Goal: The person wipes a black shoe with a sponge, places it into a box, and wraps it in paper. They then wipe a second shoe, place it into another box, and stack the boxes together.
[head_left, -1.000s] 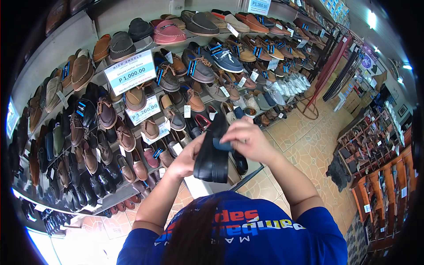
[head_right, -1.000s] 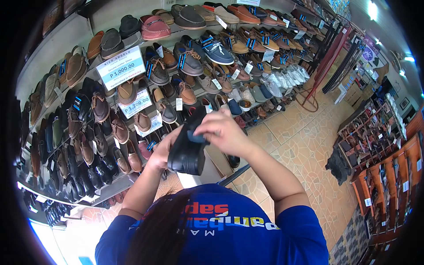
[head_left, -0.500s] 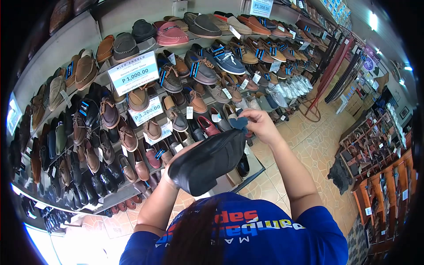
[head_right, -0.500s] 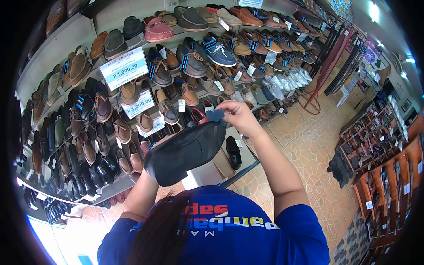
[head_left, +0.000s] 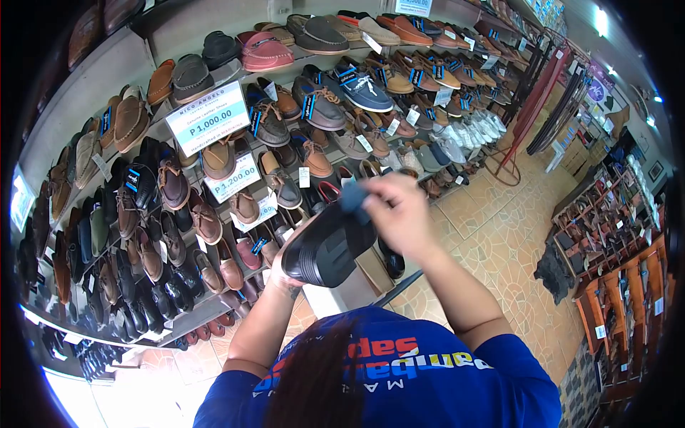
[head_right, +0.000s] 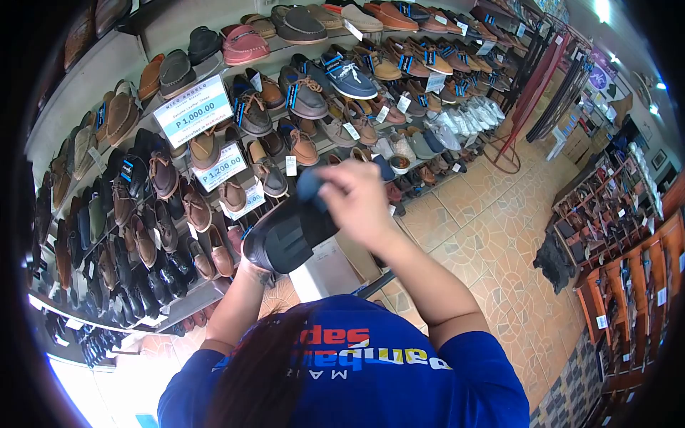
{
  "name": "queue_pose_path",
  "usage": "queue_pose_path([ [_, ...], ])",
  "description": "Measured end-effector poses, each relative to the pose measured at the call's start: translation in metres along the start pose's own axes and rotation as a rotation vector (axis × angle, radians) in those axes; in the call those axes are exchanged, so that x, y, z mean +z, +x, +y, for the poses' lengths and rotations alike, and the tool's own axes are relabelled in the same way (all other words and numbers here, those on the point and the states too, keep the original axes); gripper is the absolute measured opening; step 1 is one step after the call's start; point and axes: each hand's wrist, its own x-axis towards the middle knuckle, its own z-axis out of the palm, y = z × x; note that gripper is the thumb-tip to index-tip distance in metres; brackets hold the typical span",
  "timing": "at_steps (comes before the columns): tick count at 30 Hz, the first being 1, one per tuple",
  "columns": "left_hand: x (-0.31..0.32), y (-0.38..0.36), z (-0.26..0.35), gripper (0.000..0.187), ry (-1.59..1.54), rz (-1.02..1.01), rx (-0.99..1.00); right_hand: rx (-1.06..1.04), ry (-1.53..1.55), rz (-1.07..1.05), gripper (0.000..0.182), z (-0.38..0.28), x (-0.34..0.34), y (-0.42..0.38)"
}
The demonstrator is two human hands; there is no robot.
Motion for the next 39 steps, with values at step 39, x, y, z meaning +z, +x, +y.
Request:
queue_pose_path([
  [39, 0.052, 0.019, 0.008, 0.037, -0.699, 0.508, 0.100, -0.172, -0.150, -0.039, 0.052, 0.015, 0.036, -0.037],
])
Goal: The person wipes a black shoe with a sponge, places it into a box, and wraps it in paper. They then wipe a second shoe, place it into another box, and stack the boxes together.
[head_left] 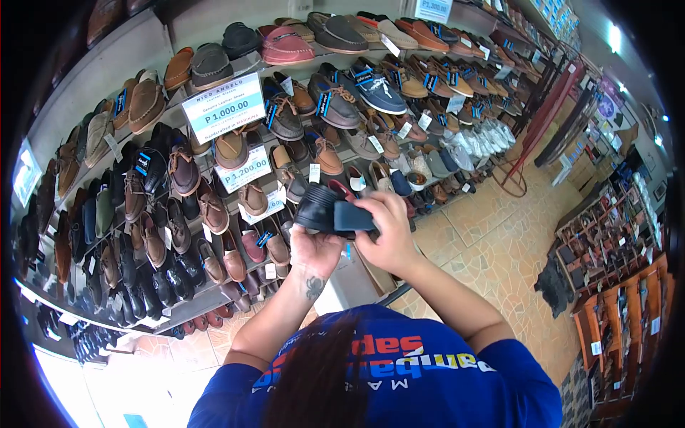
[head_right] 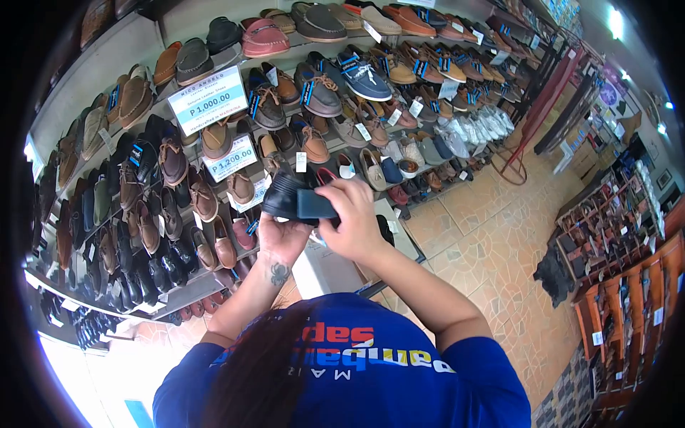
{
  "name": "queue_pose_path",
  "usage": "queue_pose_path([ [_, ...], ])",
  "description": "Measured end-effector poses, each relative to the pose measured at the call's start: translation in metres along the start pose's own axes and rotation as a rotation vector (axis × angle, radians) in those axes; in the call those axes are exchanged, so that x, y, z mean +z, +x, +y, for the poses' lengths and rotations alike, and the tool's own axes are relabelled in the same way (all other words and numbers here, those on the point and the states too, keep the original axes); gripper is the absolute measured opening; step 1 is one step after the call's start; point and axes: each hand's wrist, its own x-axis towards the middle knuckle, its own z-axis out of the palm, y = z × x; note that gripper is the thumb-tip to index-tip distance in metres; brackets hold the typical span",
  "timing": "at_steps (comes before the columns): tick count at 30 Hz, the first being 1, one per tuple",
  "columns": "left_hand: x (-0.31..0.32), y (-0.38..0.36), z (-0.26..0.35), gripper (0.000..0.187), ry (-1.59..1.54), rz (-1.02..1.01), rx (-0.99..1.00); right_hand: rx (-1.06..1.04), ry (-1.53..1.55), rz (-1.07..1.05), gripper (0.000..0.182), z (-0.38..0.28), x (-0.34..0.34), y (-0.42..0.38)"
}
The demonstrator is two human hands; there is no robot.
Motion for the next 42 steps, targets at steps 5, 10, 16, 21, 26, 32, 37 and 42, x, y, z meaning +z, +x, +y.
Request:
queue_pose_path([
  [5, -0.016, 0.011, -0.009, 0.037, 0.059, 0.072, 0.027, -0.055, -0.035, -0.084, 0.058, -0.005, 0.001, -0.003],
  [10, -0.012, 0.012, -0.020, 0.031, 0.081, -0.075, -0.029, -0.275, -0.180, 0.003, 0.054, -0.017, 0.000, 0.016],
  [16, 0.004, 0.004, 0.001, 0.037, 0.015, 0.029, 0.007, -0.117, -0.361, -0.040, 0.042, 0.028, -0.010, -0.067],
  [21, -0.003, 0.016, 0.007, 0.036, -0.045, 0.020, 0.010, -0.053, -0.333, 0.155, 0.042, 0.013, -0.022, -0.046],
  [26, 0.007, 0.009, 0.000, 0.035, -0.063, 0.014, -0.013, -0.112, -0.380, 0.109, 0.039, 0.039, -0.002, -0.067],
  [32, -0.014, -0.001, 0.005, 0.052, 0.680, -0.320, 0.214, 0.516, -0.365, 0.110, 0.032, 0.088, -0.024, -0.123],
  [37, 0.008, -0.016, 0.014, 0.083, 2.221, -0.747, 0.402, 0.371, 0.034, 0.323, 0.034, 0.060, -0.058, -0.038],
  [42, 0.014, -0.022, 0.012, 0.083, 2.313, -0.884, 0.153, -0.242, -0.104, -0.129, 0.040, 0.018, -0.051, -0.007],
])
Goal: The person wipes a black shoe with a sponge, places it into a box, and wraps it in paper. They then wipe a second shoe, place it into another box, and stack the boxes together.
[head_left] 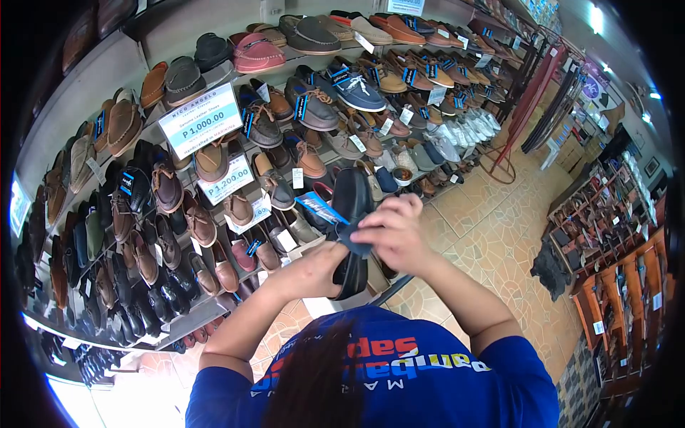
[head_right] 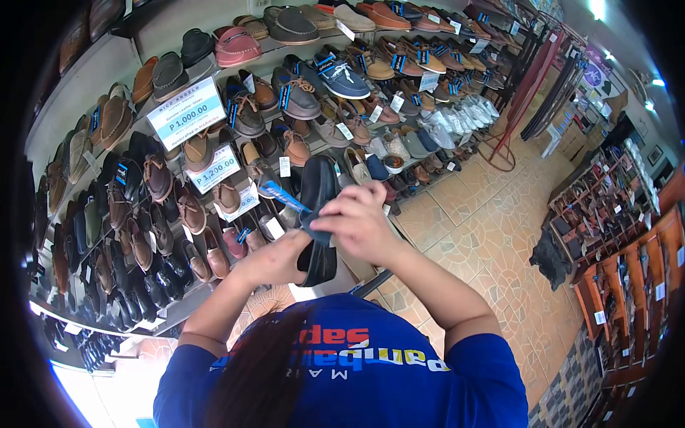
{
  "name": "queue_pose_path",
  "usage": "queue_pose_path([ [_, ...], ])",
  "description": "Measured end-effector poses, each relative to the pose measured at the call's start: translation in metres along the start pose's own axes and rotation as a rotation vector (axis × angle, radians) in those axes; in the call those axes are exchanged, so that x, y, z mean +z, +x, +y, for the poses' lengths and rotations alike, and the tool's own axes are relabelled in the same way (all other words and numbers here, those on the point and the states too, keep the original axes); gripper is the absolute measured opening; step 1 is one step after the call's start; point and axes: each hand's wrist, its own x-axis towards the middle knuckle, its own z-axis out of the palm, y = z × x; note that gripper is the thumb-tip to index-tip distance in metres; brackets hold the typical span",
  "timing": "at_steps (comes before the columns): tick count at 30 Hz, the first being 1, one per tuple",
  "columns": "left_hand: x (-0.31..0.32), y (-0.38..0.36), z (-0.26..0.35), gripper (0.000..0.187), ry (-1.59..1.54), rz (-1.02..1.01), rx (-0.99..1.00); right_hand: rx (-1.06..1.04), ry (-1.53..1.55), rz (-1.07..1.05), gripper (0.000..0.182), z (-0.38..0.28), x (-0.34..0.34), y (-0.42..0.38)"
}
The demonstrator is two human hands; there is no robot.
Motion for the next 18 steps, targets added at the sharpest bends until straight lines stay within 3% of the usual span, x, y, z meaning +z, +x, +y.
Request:
queue_pose_path([
  [3, -0.002, -0.005, 0.016, 0.080, 0.015, 0.064, 0.003, 0.203, -0.112, 0.157, 0.036, 0.031, -0.005, 0.007],
  [6, 0.015, -0.006, -0.012, 0.073, 0.350, 0.312, 0.402, 0.294, -0.154, 0.305, 0.036, 0.034, -0.015, 0.018],
  [10, 0.013, -0.006, -0.016, 0.062, 0.333, 0.272, 0.257, -0.033, -0.174, 0.052, 0.040, -0.006, 0.002, 0.004],
  [11, 0.008, -0.005, -0.013, 0.060, 0.319, 0.149, 0.162, -0.051, -0.195, 0.081, 0.038, -0.006, 0.007, 0.000],
  [12, 0.007, -0.004, -0.009, 0.060, 0.361, 0.165, 0.168, -0.071, -0.218, 0.111, 0.036, -0.007, 0.007, 0.001],
  [15, 0.008, -0.002, -0.004, 0.062, 0.484, 0.189, 0.210, 0.182, -0.333, 0.279, 0.031, 0.016, -0.011, 0.022],
  [18, 0.007, 0.000, 0.002, 0.059, 0.450, 0.133, 0.180, 0.065, -0.320, 0.142, 0.029, -0.005, -0.003, 0.016],
])
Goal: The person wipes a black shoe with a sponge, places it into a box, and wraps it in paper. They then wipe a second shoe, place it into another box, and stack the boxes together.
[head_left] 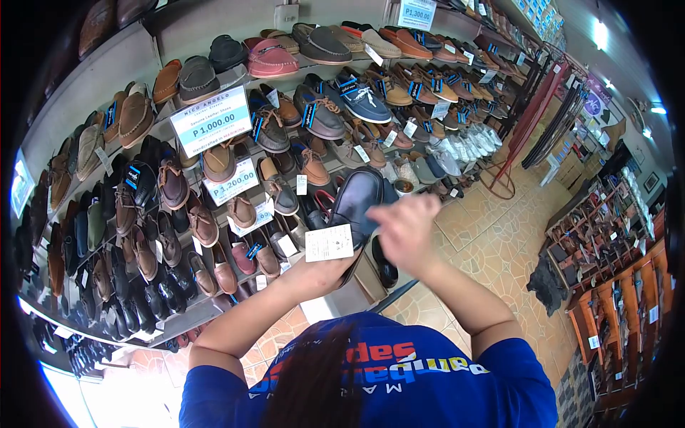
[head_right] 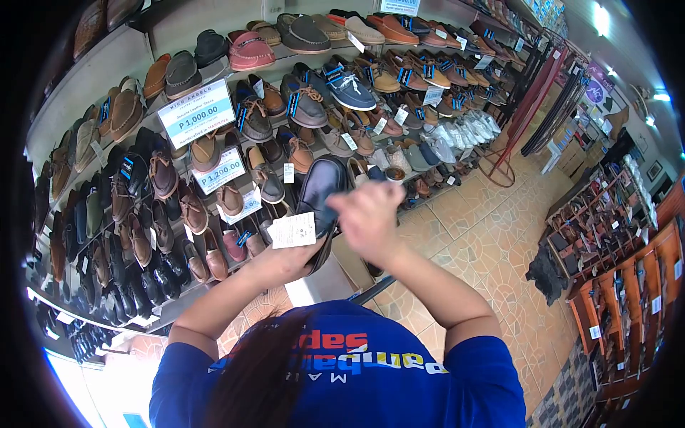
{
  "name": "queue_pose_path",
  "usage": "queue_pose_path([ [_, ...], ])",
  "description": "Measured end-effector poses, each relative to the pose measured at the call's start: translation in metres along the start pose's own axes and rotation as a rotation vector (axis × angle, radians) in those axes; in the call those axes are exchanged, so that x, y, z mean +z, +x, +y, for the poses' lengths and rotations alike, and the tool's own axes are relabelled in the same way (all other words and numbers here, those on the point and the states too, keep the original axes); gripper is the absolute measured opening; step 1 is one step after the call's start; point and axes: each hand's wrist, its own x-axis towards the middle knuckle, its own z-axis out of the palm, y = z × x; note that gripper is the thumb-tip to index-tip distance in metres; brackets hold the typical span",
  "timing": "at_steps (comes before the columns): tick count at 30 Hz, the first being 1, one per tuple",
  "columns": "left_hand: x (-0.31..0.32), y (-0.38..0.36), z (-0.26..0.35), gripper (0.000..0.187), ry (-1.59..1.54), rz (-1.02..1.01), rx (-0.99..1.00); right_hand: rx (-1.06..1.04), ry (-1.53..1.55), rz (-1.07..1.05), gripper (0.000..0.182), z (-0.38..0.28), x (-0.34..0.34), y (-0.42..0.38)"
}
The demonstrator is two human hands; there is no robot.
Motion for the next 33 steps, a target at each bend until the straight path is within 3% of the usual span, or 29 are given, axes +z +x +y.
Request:
queue_pose_path([
  [1, 0.004, 0.000, -0.003, 0.057, 0.073, -0.004, 0.034, -0.079, 0.041, -0.031, 0.028, -0.006, 0.005, -0.008],
  [5, 0.025, 0.000, -0.012, 0.048, 0.246, -0.002, 0.089, 0.118, -0.107, 0.018, 0.024, 0.016, -0.002, 0.016],
  [8, 0.050, -0.003, -0.021, 0.042, 0.374, -0.003, 0.125, 0.063, -0.097, -0.158, 0.025, 0.000, 0.013, 0.014],
  [10, 0.059, -0.003, -0.029, 0.040, 0.449, -0.035, 0.174, -0.054, 0.071, -0.326, 0.024, -0.012, 0.029, -0.001],
  [12, 0.059, -0.002, -0.035, 0.038, 0.478, -0.096, 0.214, -0.102, -0.052, -0.331, 0.023, -0.004, 0.027, -0.002],
  [16, 0.096, -0.004, -0.058, 0.037, 0.789, -0.140, 0.238, 0.057, -0.148, -0.277, 0.018, 0.016, 0.023, 0.006],
  [19, 0.098, -0.002, -0.051, 0.036, 0.520, -0.008, 0.209, 0.030, -0.022, -0.442, 0.015, -0.006, 0.050, -0.004],
  [20, 0.100, 0.000, -0.051, 0.034, 0.476, -0.090, 0.187, 0.011, 0.081, -0.539, 0.014, -0.012, 0.059, -0.009],
  [21, 0.101, 0.003, -0.050, 0.033, 0.431, -0.171, 0.161, -0.043, -0.003, -0.511, 0.014, -0.009, 0.062, -0.012],
  [22, 0.104, 0.002, -0.050, 0.033, 0.130, -0.145, 0.012, -0.098, -0.085, -0.483, 0.014, -0.007, 0.063, -0.013],
  [24, 0.111, -0.002, -0.049, 0.032, -0.475, -0.086, -0.292, 0.059, -0.055, -0.449, 0.016, 0.010, 0.052, -0.010],
  [27, 0.133, -0.004, -0.064, 0.032, 0.450, -0.136, 0.069, 0.249, -0.148, -0.419, 0.015, 0.042, 0.032, -0.011],
  [30, 0.087, 0.006, -0.028, 0.038, -0.695, -0.189, -0.533, 0.512, -0.174, -0.272, 0.014, 0.075, 0.020, -0.030],
  [31, 0.130, -0.001, -0.052, 0.050, 0.074, 0.049, 0.025, 0.690, 0.158, -0.187, 0.018, 0.096, 0.027, -0.051],
  [32, 0.121, 0.002, -0.044, 0.066, 0.068, -0.016, 0.000, 0.860, 0.491, -0.091, 0.021, 0.115, 0.036, -0.078],
  [33, 0.109, 0.011, -0.032, 0.069, -0.181, -0.013, -0.153, 1.003, 0.689, -0.062, 0.023, 0.119, 0.035, -0.097],
])
